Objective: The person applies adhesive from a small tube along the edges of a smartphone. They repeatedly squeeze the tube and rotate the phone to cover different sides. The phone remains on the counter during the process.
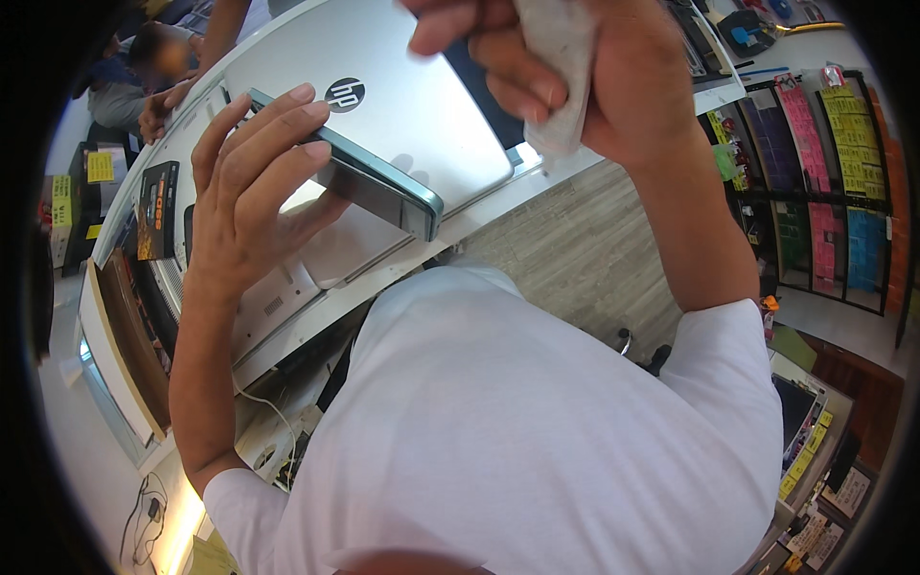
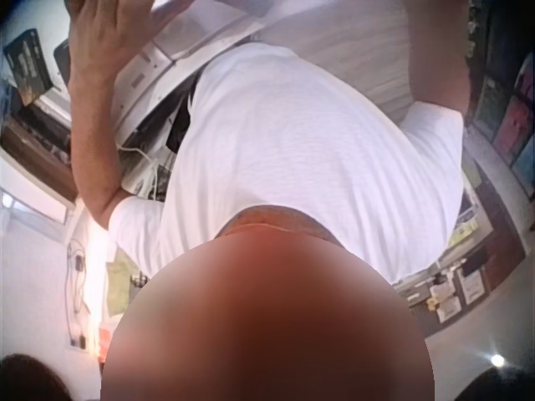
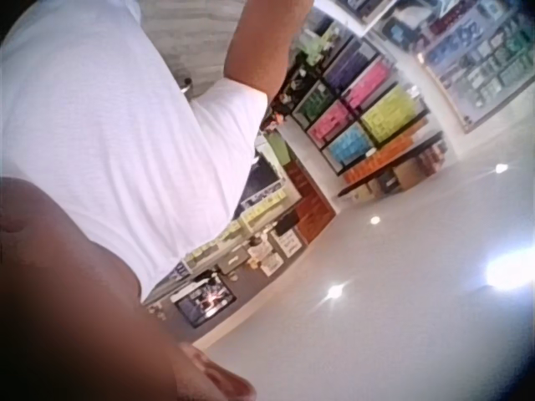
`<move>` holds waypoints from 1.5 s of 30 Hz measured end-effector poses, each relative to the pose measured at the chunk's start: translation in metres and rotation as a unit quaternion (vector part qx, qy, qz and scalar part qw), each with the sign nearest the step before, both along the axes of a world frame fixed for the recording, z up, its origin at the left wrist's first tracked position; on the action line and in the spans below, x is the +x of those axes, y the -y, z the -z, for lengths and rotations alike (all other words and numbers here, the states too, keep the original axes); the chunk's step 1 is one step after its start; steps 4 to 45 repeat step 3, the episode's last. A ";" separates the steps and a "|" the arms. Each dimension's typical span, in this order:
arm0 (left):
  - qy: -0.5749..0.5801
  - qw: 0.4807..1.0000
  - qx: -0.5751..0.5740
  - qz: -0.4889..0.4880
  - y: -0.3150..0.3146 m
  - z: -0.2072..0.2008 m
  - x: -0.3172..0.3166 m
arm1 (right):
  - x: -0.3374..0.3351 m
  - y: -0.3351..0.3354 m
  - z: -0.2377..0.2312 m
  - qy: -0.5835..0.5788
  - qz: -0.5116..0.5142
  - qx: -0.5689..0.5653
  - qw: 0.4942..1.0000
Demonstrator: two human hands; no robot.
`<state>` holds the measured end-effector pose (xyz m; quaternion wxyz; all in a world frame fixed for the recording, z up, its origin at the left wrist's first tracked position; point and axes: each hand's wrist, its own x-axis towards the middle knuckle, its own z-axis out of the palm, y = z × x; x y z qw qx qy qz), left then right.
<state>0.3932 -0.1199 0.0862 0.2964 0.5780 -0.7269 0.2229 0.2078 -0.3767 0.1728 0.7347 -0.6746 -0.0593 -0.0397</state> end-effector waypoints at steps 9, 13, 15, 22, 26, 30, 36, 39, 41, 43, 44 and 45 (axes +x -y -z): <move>-0.003 1.000 -0.012 0.011 0.004 0.001 -0.001 | 0.012 0.016 -0.009 0.112 -0.088 0.125 0.982; -0.003 1.000 -0.012 0.011 0.004 0.001 -0.001 | 0.012 0.016 -0.009 0.112 -0.088 0.125 0.982; -0.003 1.000 -0.012 0.011 0.004 0.001 -0.001 | 0.012 0.016 -0.009 0.112 -0.088 0.125 0.982; -0.003 1.000 -0.012 0.011 0.004 0.001 -0.001 | 0.012 0.016 -0.009 0.112 -0.088 0.125 0.982; -0.003 1.000 -0.012 0.011 0.004 0.001 -0.001 | 0.012 0.016 -0.009 0.112 -0.088 0.125 0.982; -0.003 1.000 -0.012 0.011 0.004 0.001 -0.001 | 0.012 0.016 -0.009 0.112 -0.088 0.125 0.982; -0.003 1.000 -0.012 0.011 0.004 0.001 -0.001 | 0.012 0.016 -0.009 0.112 -0.088 0.125 0.982; -0.003 1.000 -0.012 0.011 0.004 0.001 -0.001 | 0.012 0.016 -0.009 0.112 -0.088 0.125 0.982; -0.003 1.000 -0.012 0.011 0.004 0.001 -0.001 | 0.012 0.016 -0.009 0.112 -0.088 0.125 0.982; -0.003 1.000 -0.012 0.011 0.004 0.001 -0.001 | 0.012 0.016 -0.009 0.112 -0.088 0.125 0.982; -0.003 1.000 -0.012 0.011 0.004 0.001 -0.001 | 0.012 0.016 -0.009 0.112 -0.088 0.125 0.982; -0.003 1.000 -0.012 0.011 0.004 0.001 -0.001 | 0.012 0.016 -0.009 0.112 -0.088 0.125 0.982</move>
